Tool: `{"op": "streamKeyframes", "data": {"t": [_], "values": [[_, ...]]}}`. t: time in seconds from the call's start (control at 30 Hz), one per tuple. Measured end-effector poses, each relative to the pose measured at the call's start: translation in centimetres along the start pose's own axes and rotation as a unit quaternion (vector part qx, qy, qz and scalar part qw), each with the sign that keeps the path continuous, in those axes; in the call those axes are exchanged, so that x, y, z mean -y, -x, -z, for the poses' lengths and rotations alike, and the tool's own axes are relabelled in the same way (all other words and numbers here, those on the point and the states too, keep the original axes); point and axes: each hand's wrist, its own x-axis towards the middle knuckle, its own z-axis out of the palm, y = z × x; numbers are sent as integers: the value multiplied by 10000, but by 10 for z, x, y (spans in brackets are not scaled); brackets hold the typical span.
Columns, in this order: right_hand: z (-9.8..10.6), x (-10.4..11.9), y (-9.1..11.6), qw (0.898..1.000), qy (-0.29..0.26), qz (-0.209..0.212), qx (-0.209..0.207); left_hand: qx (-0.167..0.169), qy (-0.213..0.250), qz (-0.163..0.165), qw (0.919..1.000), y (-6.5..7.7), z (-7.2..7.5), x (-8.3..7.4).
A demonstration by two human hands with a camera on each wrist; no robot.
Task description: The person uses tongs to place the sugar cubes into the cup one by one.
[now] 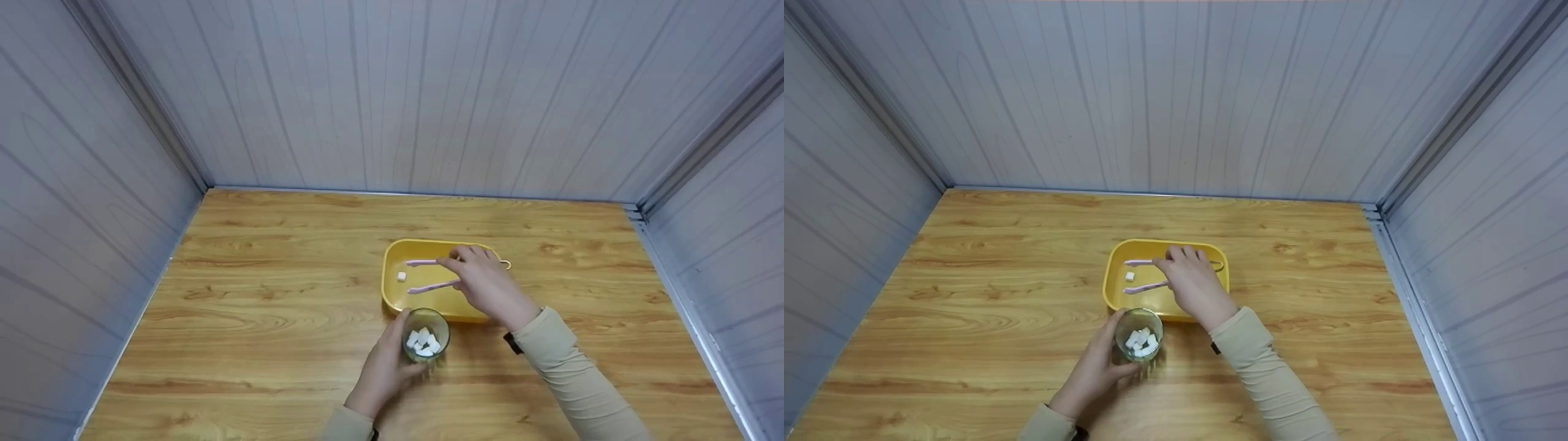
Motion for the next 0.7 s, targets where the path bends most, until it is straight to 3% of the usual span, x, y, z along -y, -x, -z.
{"op": "streamKeyframes", "data": {"t": [0.3, 0.7], "values": [[-11, -3, -9, 9999, -55, -90, 105, -32, -81, -180, 9998, 0, 1, 0], [-26, -12, -22, 9987, 15, -269, 437, 56, -17, 25, 10000, -1, 0, -1]]}}
